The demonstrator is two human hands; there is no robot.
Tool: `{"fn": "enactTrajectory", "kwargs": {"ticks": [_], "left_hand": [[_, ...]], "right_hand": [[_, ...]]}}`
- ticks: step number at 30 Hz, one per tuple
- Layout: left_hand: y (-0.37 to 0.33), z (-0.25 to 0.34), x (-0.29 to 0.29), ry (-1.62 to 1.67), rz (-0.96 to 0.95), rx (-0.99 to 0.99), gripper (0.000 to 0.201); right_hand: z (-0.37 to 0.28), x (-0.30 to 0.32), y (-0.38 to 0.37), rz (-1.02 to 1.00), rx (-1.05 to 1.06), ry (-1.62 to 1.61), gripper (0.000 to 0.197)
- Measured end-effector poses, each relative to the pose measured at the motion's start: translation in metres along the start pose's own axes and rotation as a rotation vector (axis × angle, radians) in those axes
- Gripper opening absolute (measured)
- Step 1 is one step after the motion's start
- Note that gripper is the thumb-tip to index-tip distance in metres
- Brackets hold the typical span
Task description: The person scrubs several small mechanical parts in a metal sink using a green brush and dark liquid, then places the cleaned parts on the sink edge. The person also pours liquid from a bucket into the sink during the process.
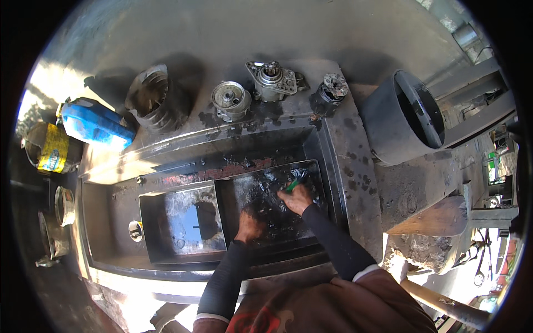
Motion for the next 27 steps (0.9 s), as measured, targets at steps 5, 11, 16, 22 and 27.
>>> {"fn": "enactTrajectory", "kwargs": {"ticks": [5,11,16,22,27], "left_hand": [[0.002,-0.028,-0.005,-0.003,0.013,0.165,0.05],[0.023,-0.078,-0.004,1.226,0.324,0.704,0.028],[0.014,-0.039,0.03,1.199,0.619,0.549,0.028],[0.004,-0.013,0.058,0.948,0.621,0.334,0.024],[-0.001,-0.043,0.032,1.611,0.632,0.453,0.016]], "right_hand": [[-0.008,0.009,-0.01,0.156,-0.017,0.05,0.045],[0.023,-0.04,0.009,-0.174,-0.214,0.205,0.037],[-0.041,-0.012,0.031,0.116,0.045,-0.334,0.041],[-0.048,-0.009,0.03,0.085,-0.058,-0.378,0.035],[0.006,-0.012,0.022,0.073,-0.226,0.159,0.038]]}}
Point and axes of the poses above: each hand's wrist, its own y-axis away from the middle knuckle, its own x-axis out of the back of the hand, z = x × y, the point moved 10 cm from there along -y, towards the middle knuckle, and after that the axes turned 11 degrees about y, right-handed, at the moved point
